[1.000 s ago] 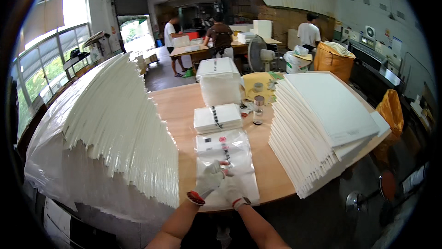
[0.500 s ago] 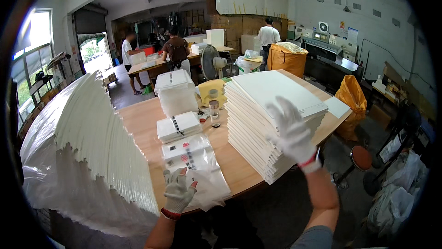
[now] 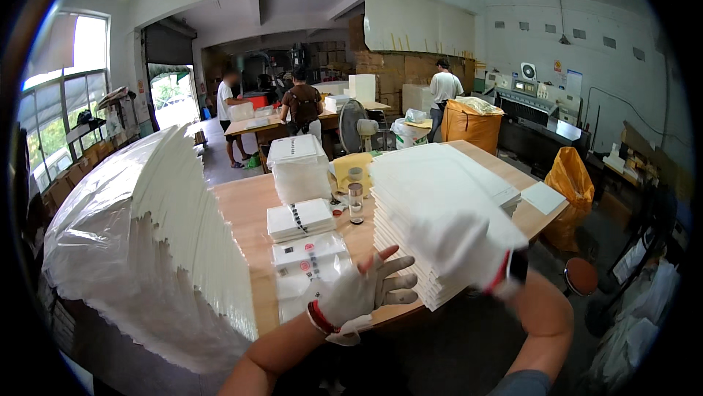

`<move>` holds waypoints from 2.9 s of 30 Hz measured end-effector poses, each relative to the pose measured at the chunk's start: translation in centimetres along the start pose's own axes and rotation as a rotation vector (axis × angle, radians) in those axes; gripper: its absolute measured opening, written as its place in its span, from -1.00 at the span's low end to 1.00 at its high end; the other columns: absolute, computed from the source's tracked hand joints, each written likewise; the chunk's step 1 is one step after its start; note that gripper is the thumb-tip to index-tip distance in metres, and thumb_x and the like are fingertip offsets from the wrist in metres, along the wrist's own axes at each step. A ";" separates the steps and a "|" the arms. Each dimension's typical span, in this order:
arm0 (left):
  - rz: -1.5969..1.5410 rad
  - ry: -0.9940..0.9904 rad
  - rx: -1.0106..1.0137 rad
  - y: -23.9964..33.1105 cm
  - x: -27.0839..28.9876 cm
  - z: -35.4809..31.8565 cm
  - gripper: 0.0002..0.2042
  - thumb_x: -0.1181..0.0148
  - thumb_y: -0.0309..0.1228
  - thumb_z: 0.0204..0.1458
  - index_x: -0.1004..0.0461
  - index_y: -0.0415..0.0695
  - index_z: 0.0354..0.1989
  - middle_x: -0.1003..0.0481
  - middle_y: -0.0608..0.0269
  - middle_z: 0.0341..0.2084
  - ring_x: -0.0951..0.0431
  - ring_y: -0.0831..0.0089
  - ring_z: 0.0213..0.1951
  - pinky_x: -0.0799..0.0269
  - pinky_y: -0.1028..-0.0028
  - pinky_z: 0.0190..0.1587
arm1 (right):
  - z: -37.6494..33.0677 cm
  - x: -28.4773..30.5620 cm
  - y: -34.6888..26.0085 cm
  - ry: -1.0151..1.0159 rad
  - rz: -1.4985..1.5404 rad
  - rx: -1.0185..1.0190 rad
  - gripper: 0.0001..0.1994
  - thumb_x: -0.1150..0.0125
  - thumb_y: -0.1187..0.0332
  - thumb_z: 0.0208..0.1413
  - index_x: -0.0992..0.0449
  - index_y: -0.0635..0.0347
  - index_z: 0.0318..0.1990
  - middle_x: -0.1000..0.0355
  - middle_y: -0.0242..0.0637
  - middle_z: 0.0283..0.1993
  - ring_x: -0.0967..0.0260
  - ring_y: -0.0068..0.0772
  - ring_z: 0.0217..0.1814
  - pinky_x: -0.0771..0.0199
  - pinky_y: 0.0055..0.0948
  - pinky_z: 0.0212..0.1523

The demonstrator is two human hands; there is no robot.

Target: The person repeatedly picks up white paper documents from a stack on a table, places them into clear plastic sleeves, and stacks the sealed sleeves on the table. The person wears white gloves and works in a room with other people in the background.

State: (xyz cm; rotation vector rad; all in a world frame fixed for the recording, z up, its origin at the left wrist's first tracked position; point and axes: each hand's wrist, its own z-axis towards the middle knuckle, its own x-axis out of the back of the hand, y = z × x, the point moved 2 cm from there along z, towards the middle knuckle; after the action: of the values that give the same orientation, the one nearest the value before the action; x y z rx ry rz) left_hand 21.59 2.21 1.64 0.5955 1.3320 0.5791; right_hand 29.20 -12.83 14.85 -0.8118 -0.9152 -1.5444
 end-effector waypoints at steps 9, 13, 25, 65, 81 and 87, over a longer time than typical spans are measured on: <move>0.486 0.199 0.171 1.5 1.2 -5.3 -0.41 -0.04 -0.54 -0.11 -0.05 -0.28 0.18 -0.25 -0.02 0.03 -0.36 0.24 0.01 -0.33 0.32 0.05 | -11.8 -3.5 7.5 0.077 0.595 -0.658 -0.70 -0.06 0.26 0.12 -0.41 0.29 -0.08 -0.45 -0.29 -0.22 -0.40 -0.46 -0.19 -0.42 -0.50 -0.16; 1.356 0.155 -0.149 0.5 -0.5 -6.0 -0.25 -0.17 -0.32 -0.22 -0.04 -0.35 0.19 -0.16 -0.25 0.10 -0.23 0.10 0.13 -0.16 0.29 0.13 | -14.0 -11.1 2.2 0.570 1.132 -0.734 -0.67 0.08 0.24 0.21 -0.38 0.35 -0.06 -0.40 -0.20 -0.12 -0.35 -0.39 -0.06 -0.38 -0.37 -0.03; 2.028 0.903 -0.653 -3.6 11.8 -8.5 -0.31 -0.28 -0.40 -0.26 -0.15 -0.35 0.11 -0.22 -0.23 0.00 -0.23 -0.08 0.04 -0.14 0.05 0.09 | -14.7 -21.3 -5.9 0.549 0.922 -0.712 -0.68 -0.20 0.34 -0.02 -0.41 0.33 -0.12 -0.41 -0.10 -0.16 -0.40 -0.23 -0.20 -0.41 -0.37 -0.19; 2.120 0.404 -0.147 -10.3 24.3 -9.1 -0.57 -0.09 -0.46 -0.11 -0.29 -0.16 0.01 -0.29 0.05 -0.03 -0.24 0.16 0.07 -0.13 0.17 0.13 | -2.9 -43.4 -4.1 -0.210 0.200 -0.891 -0.65 -0.04 0.18 0.04 -0.26 0.11 -0.06 -0.45 -0.07 -0.24 -0.47 -0.05 -0.25 -0.48 -0.14 -0.35; 1.669 1.179 0.202 -10.7 20.4 -21.7 -0.77 0.10 -0.50 0.01 -0.19 -0.21 -0.13 -0.32 -0.10 -0.24 -0.45 -0.05 -0.33 -0.39 0.12 -0.33 | -12.3 -38.8 -7.2 -0.602 0.372 -0.710 -0.33 0.10 0.22 0.07 0.20 0.11 0.31 -0.47 0.00 -0.38 -0.43 0.08 -0.41 -0.35 0.08 -0.51; 1.501 1.079 0.249 -15.9 14.0 -28.4 -0.85 0.01 -0.44 0.00 -0.30 -0.19 -0.26 -0.38 -0.07 -0.32 -0.49 0.01 -0.28 -0.38 0.12 -0.28 | -21.0 -31.3 -13.3 -0.516 0.591 -0.478 -0.33 0.08 0.21 0.08 0.20 0.13 0.30 -0.43 0.08 -0.24 -0.42 0.05 -0.37 -0.36 -0.03 -0.45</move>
State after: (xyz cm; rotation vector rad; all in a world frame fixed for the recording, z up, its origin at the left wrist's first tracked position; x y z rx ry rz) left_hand -3.73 2.28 -23.19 1.6341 1.7593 2.1907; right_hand 20.46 -15.99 -24.02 -1.7092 -0.5690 -1.0406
